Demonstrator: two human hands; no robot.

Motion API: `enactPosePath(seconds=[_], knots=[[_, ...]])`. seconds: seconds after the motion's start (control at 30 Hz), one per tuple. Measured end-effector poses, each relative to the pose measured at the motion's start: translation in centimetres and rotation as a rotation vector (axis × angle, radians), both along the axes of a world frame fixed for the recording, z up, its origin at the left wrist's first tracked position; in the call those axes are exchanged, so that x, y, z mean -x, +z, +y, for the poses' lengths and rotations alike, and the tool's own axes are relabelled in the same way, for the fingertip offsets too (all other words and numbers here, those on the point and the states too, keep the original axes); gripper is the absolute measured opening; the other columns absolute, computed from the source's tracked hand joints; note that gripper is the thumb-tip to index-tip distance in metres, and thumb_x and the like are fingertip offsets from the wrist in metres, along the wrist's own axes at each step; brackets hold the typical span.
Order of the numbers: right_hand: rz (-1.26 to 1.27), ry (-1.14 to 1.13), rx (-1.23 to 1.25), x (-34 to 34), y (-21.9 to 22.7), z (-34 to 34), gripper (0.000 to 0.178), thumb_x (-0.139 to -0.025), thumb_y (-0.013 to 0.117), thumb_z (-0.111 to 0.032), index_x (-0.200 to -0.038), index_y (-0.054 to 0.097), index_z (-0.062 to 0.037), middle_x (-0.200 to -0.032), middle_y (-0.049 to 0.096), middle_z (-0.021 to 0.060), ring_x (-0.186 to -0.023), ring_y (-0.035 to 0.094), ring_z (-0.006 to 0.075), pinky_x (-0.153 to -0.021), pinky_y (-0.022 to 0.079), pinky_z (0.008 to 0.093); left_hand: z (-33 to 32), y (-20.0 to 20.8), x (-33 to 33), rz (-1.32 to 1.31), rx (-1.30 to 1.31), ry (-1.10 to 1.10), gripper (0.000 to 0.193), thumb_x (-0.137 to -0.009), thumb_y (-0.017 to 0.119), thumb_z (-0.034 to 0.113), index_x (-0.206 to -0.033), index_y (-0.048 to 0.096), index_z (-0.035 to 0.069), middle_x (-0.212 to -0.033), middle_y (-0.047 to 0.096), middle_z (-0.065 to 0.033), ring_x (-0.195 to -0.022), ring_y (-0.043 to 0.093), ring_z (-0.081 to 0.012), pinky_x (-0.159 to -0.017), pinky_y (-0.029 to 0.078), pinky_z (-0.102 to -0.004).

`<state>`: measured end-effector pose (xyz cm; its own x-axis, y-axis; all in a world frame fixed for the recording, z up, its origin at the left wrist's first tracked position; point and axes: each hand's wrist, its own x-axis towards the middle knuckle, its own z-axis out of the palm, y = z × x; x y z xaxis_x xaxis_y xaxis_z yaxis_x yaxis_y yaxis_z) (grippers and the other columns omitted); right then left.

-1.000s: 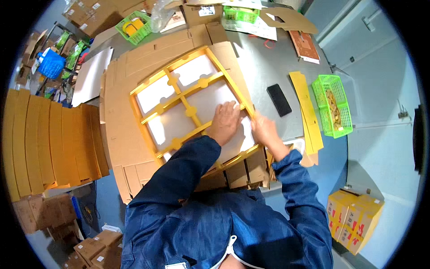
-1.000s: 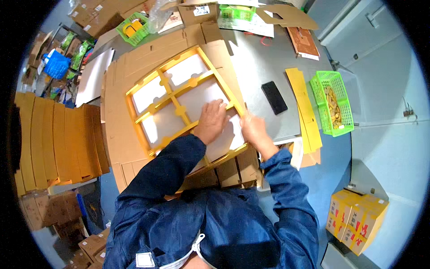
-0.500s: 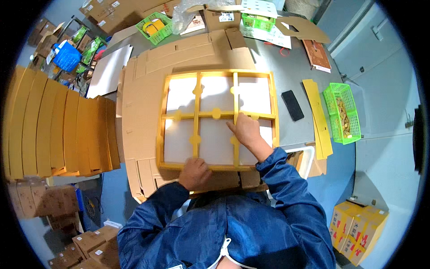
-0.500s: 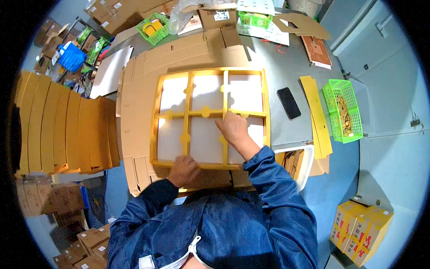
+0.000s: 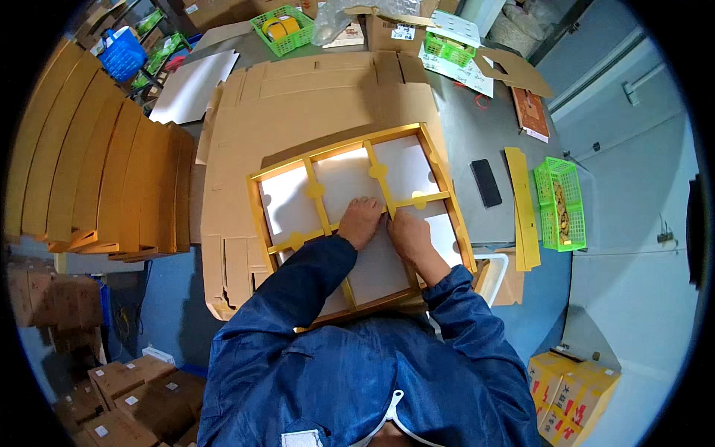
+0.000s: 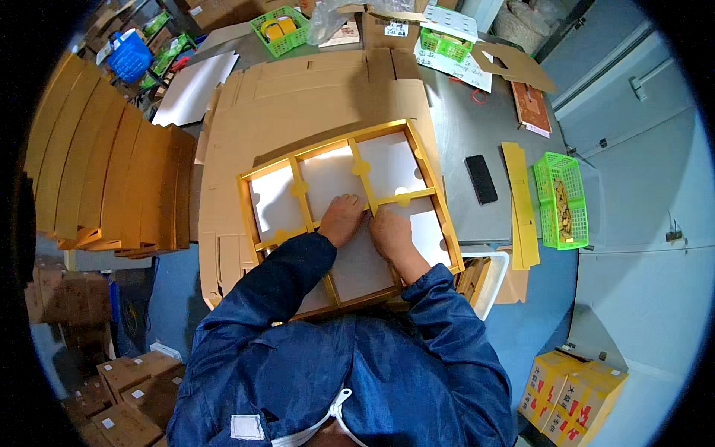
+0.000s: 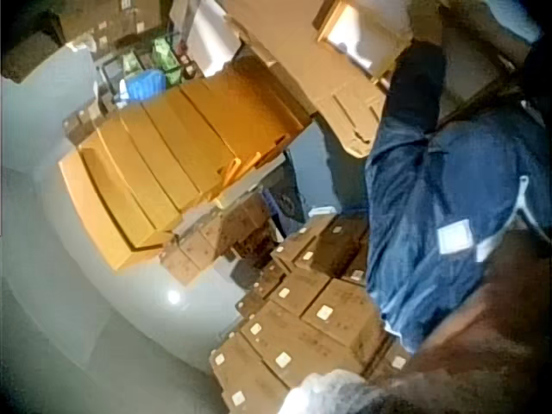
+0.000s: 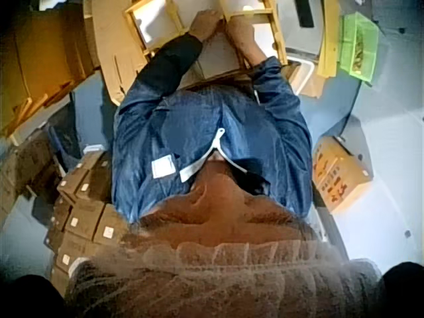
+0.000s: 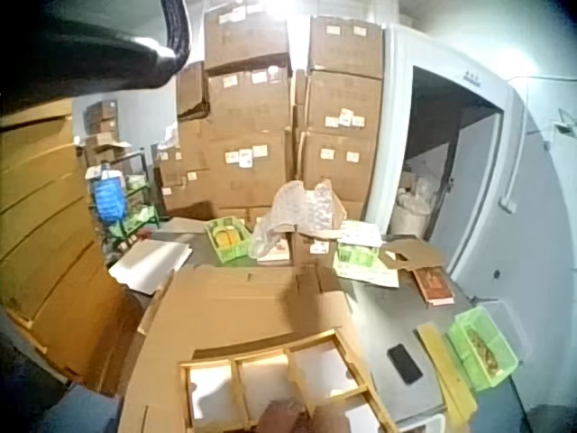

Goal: The person assembles a cardboard box by inserting yellow plastic dividers into a flat cardboard base. They place a white foam sheet inside, add more dividers to create a grid, and then fold the cardboard flaps to form the box walls. The process is repeated for a second box.

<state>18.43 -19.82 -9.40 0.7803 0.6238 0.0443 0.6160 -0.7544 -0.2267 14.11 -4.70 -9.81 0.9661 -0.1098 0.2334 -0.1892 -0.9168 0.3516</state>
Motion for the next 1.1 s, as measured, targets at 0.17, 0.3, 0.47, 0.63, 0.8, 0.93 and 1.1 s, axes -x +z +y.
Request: enactPosePath(seconds=[0.17,0.3,0.47,0.63,0.8,0.93,1.1], knots=[[0.064,0.055,0.082,-0.7,-1.4,-0.5,0.028,-0.091,0.049,-0.028,-0.082,0.058,-0.0027,-0.064,0.063,0.0155,-0.059,0.064,0.0333,-0.053,0.052,0.0430,-0.7,0.2,0.5,-0.037,-0.055,0.012,0.007,-0.078,0.056,0.013,-0.080,0.058,0.006,-0.083,0.058,-0.0097,-0.084,0.056,-0.0272,-0.074,0.043,-0.0389],[0.177,-0.040,0.053,-0.3,1.3,0.7,0.033,-0.092,0.046,-0.032,-0.084,0.060,-0.0024,-0.067,0.064,0.0196,-0.059,0.064,0.0360,-0.055,0.052,0.0456,-0.6,0.0,0.5,-0.007,-0.091,0.031,0.008,-0.078,0.055,0.013,-0.082,0.057,0.006,-0.084,0.057,-0.0100,-0.084,0.056,-0.0274,-0.074,0.044,-0.0399],[0.333,0.015,0.226,-1.2,3.5,0.6,0.032,-0.091,0.049,-0.032,-0.092,0.061,-0.0026,-0.078,0.066,0.0188,-0.068,0.065,0.0366,-0.061,0.051,0.0465,-0.2,-0.3,0.0,-0.035,-0.029,0.024,0.011,-0.077,0.057,0.012,-0.085,0.056,0.005,-0.084,0.056,-0.0109,-0.084,0.055,-0.0282,-0.075,0.044,-0.0396],[-0.189,0.260,-0.308,-5.6,4.0,-0.4,0.016,-0.075,0.058,-0.010,-0.088,0.065,-0.0057,-0.095,0.063,0.0113,-0.099,0.055,0.0287,-0.086,0.042,0.0411,-0.4,0.3,0.2,-0.049,0.039,-0.004,0.015,-0.074,0.062,0.012,-0.086,0.057,0.004,-0.085,0.055,-0.0106,-0.085,0.055,-0.0282,-0.076,0.043,-0.0396],[0.014,0.395,-0.193,-5.6,1.2,-1.2,0.022,-0.075,0.052,-0.002,-0.093,0.064,-0.0058,-0.093,0.062,0.0077,-0.099,0.054,0.0274,-0.091,0.037,0.0399,0.0,-0.1,0.0,0.029,-0.012,0.023,0.020,-0.078,0.064,0.015,-0.092,0.057,0.004,-0.086,0.054,-0.0112,-0.087,0.053,-0.0290,-0.077,0.043,-0.0403],[0.046,0.411,-0.232,-5.2,1.4,-2.2,0.028,-0.071,0.054,0.001,-0.097,0.063,-0.0044,-0.099,0.062,0.0091,-0.101,0.054,0.0280,-0.094,0.036,0.0400,-0.1,0.2,0.3,0.031,0.019,0.005,0.019,-0.077,0.064,0.014,-0.092,0.057,0.004,-0.085,0.054,-0.0107,-0.085,0.054,-0.0287,-0.077,0.043,-0.0405],[0.027,0.418,-0.224,-5.2,1.2,-1.5,0.026,-0.077,0.052,-0.004,-0.101,0.060,-0.0028,-0.103,0.060,0.0107,-0.103,0.052,0.0289,-0.093,0.037,0.0397,-0.3,0.8,-0.2,0.025,0.043,0.008,0.016,-0.077,0.063,0.013,-0.089,0.058,0.004,-0.084,0.054,-0.0103,-0.085,0.054,-0.0284,-0.076,0.043,-0.0397]])
